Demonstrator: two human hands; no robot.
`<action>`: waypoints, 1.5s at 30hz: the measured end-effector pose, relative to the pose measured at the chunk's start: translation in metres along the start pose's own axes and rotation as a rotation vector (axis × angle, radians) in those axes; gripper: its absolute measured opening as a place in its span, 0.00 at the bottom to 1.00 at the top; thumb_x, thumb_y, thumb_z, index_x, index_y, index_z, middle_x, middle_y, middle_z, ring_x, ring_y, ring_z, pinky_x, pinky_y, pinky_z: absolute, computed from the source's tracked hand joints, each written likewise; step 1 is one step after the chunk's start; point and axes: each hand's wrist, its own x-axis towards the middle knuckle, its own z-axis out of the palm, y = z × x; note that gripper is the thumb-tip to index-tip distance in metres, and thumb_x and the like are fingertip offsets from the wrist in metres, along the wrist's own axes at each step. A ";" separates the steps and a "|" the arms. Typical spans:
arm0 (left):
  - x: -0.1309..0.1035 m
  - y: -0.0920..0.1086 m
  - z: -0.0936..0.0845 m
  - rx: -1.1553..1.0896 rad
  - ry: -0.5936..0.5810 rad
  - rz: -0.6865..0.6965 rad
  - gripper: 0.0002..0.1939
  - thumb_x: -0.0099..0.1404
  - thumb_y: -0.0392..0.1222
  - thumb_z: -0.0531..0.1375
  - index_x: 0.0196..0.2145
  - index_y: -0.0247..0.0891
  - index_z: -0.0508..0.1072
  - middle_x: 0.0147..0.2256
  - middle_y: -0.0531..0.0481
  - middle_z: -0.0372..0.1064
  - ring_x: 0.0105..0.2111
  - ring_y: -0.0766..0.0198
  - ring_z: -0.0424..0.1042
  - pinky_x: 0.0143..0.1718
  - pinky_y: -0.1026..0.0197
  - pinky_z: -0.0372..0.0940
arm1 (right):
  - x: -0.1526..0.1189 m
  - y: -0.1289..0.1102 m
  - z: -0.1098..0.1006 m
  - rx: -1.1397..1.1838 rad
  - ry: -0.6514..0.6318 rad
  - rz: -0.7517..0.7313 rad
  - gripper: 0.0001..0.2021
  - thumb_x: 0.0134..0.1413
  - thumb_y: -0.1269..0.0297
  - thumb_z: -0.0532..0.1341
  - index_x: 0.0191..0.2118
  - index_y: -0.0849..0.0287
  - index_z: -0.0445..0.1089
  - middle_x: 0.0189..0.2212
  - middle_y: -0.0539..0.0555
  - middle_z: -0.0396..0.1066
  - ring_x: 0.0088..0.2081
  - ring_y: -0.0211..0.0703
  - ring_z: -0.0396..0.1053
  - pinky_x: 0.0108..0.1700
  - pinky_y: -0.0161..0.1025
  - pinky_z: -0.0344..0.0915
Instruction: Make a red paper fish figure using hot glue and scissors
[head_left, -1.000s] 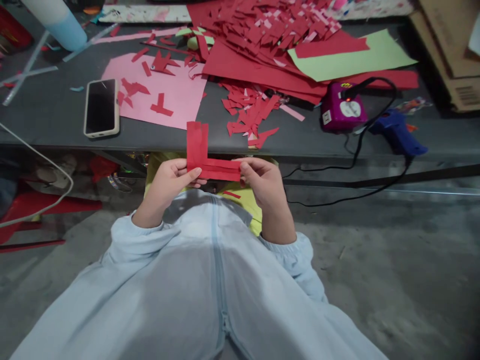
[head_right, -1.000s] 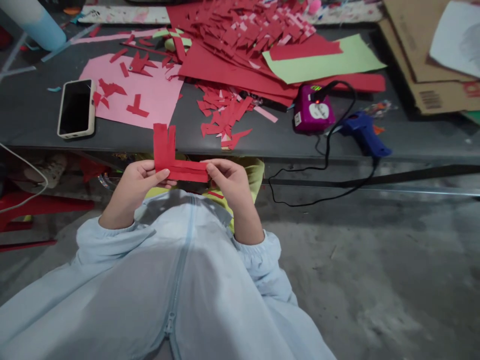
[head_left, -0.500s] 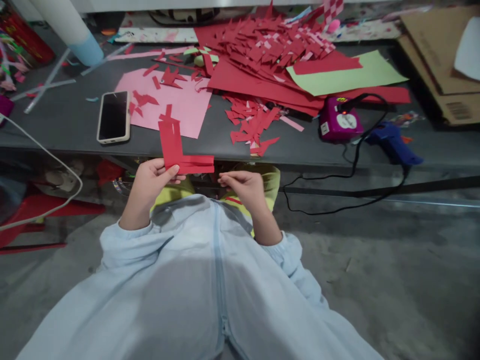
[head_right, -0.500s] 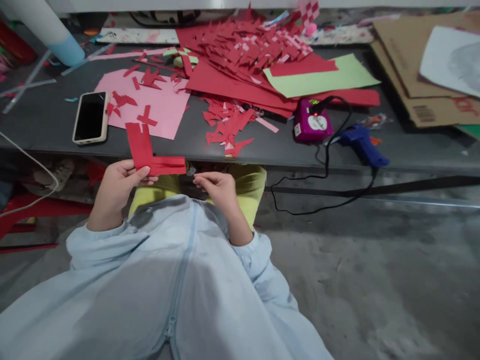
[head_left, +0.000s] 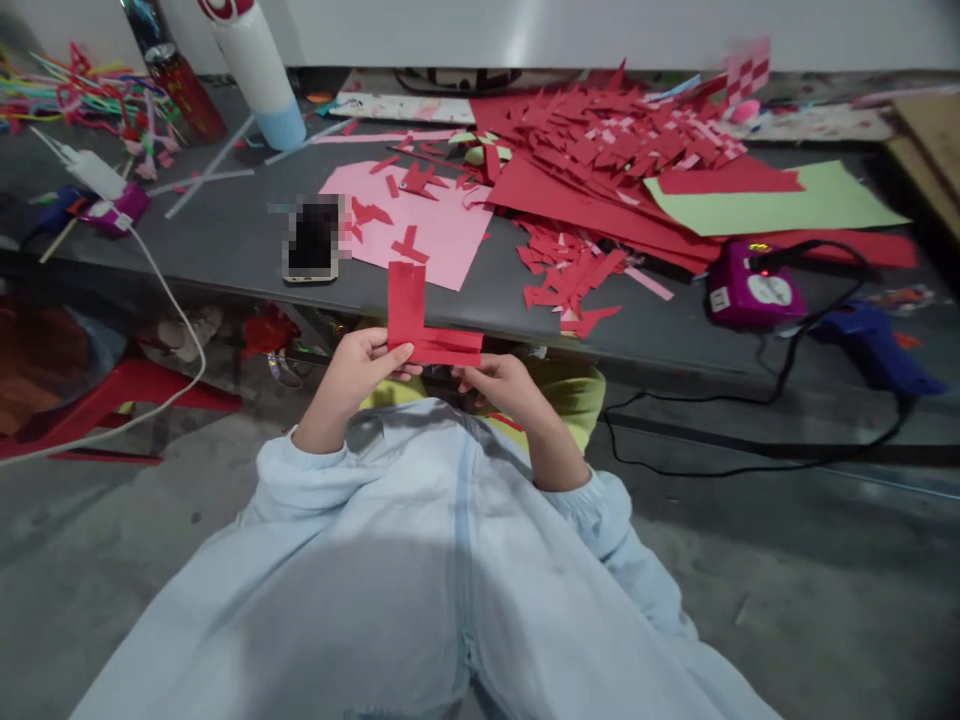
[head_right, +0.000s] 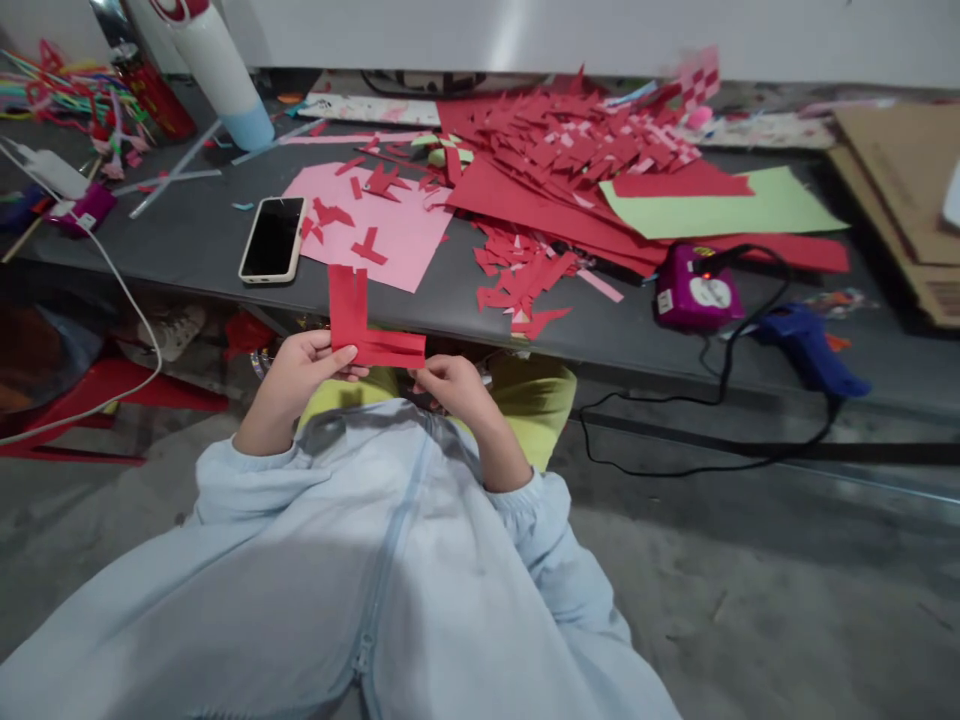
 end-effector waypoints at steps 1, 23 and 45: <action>-0.001 0.000 0.000 -0.012 -0.006 0.001 0.25 0.52 0.55 0.73 0.39 0.32 0.79 0.31 0.44 0.81 0.32 0.59 0.82 0.34 0.62 0.76 | -0.001 -0.003 0.001 0.030 0.006 -0.005 0.16 0.47 0.50 0.65 0.32 0.59 0.77 0.26 0.52 0.75 0.24 0.39 0.70 0.21 0.34 0.65; -0.013 0.013 0.012 -0.104 -0.143 -0.137 0.22 0.53 0.58 0.72 0.33 0.34 0.80 0.27 0.46 0.79 0.30 0.60 0.81 0.34 0.64 0.76 | -0.022 -0.087 -0.009 0.099 0.127 -0.144 0.15 0.44 0.52 0.69 0.24 0.61 0.74 0.16 0.47 0.64 0.19 0.32 0.56 0.21 0.32 0.53; -0.022 0.001 0.006 -0.076 -0.047 -0.037 0.22 0.54 0.59 0.71 0.25 0.34 0.76 0.22 0.53 0.70 0.26 0.66 0.70 0.30 0.64 0.65 | -0.027 -0.079 0.004 0.039 0.023 -0.069 0.19 0.43 0.46 0.67 0.25 0.61 0.73 0.16 0.49 0.64 0.20 0.34 0.58 0.23 0.34 0.55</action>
